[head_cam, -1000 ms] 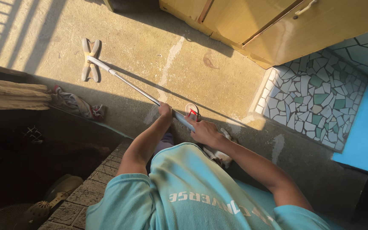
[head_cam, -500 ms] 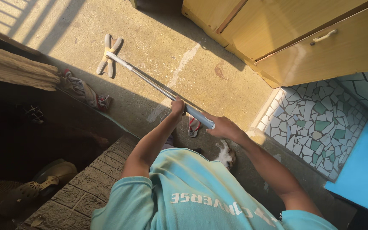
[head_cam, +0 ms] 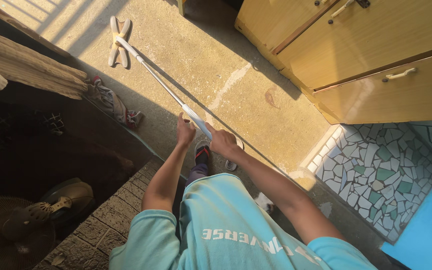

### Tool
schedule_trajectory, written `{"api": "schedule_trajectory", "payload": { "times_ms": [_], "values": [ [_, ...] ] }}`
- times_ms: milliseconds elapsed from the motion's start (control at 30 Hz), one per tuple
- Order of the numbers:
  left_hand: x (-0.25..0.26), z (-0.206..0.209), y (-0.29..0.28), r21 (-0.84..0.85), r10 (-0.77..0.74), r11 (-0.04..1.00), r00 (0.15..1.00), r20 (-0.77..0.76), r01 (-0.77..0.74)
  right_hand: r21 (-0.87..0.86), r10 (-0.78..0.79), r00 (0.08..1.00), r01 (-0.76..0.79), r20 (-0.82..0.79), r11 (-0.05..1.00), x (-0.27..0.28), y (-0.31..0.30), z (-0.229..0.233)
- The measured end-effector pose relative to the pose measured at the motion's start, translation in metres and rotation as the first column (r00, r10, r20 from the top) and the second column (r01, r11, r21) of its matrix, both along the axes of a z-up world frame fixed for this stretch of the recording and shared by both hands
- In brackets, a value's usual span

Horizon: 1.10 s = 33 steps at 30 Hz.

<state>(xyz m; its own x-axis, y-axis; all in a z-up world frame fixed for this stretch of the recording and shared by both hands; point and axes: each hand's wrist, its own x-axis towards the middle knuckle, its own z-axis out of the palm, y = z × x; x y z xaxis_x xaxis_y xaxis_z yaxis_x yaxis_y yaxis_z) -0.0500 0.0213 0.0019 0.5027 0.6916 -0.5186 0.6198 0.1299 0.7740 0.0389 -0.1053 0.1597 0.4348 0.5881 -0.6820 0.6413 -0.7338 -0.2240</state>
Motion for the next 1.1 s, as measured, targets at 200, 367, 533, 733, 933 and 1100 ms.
{"api": "schedule_trajectory", "payload": {
  "times_ms": [200,367,533,733,933,1100],
  "values": [
    [0.018,0.015,-0.013,0.429,-0.308,0.839,0.942,-0.132,0.335,0.031,-0.141,0.987,0.144,-0.079,0.989,0.017,-0.030,-0.023],
    [0.029,0.006,-0.027,0.501,-0.554,0.636,0.800,-0.233,0.586,0.036,-0.184,0.974,0.190,-0.132,0.981,0.017,-0.061,-0.021],
    [0.019,0.030,-0.054,0.710,-0.609,0.446,0.766,-0.205,0.545,0.076,-0.213,0.964,0.227,-0.161,0.971,0.016,-0.092,-0.004],
    [0.014,0.042,-0.086,0.799,-0.695,0.424,0.719,-0.014,0.426,0.054,-0.295,0.931,0.313,-0.216,0.948,0.011,-0.128,0.026],
    [0.019,0.042,-0.118,0.612,-0.906,0.358,0.422,0.044,0.705,0.175,-0.328,0.917,0.369,-0.227,0.913,-0.006,-0.188,0.048],
    [0.037,0.070,-0.165,0.549,-0.972,0.188,0.235,-0.017,0.814,0.047,-0.444,0.867,0.465,-0.225,0.884,-0.009,-0.248,0.084]
  ]
}}
